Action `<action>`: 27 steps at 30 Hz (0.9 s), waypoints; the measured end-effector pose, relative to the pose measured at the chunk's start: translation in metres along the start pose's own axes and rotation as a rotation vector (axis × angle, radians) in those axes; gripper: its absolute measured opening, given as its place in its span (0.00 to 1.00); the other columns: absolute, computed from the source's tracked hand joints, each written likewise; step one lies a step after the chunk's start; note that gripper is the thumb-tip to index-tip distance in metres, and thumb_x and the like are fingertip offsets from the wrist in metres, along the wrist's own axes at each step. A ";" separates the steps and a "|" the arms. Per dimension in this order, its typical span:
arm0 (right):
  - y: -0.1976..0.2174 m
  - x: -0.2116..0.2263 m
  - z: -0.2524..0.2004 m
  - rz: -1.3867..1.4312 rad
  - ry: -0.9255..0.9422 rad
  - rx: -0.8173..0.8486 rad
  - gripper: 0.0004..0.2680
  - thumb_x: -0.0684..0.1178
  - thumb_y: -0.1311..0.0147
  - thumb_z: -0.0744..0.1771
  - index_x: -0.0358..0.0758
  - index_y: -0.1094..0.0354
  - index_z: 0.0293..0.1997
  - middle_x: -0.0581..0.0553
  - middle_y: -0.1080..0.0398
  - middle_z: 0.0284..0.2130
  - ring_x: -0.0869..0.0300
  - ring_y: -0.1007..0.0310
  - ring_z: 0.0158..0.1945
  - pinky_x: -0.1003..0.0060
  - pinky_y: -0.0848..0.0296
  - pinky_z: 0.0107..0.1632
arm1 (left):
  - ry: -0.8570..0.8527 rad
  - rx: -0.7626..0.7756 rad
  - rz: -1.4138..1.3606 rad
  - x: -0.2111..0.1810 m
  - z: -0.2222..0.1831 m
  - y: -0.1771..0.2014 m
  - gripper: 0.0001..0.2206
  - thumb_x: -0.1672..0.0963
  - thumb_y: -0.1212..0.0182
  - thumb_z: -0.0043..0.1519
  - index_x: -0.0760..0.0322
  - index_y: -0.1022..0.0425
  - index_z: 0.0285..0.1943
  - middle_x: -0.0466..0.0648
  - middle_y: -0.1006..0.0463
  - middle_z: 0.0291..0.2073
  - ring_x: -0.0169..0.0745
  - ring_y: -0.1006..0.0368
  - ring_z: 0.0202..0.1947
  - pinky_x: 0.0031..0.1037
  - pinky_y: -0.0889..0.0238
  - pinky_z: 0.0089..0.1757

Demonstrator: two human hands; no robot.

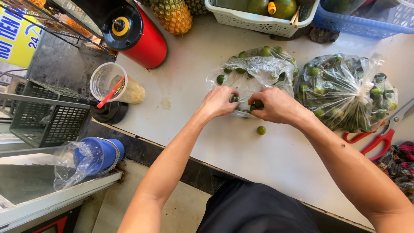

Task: Sorting limes from a bag into plastic containers and then placing the remaining bag in a refrigerator.

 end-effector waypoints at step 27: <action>0.064 0.005 -0.042 0.156 -0.195 -0.187 0.14 0.49 0.34 0.59 0.51 0.22 0.48 0.45 0.20 0.32 0.54 0.22 0.35 0.57 0.24 0.42 | -0.101 -0.014 0.511 -0.012 -0.004 0.003 0.12 0.54 0.32 0.58 0.62 0.23 0.45 0.57 0.18 0.36 0.65 0.23 0.40 0.50 0.30 0.40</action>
Point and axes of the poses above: each hand's wrist, its own z-axis towards the middle knuckle, its own y-axis out of the back of the hand, x = y × z, the point moved 1 cm from there along z, towards the middle knuckle
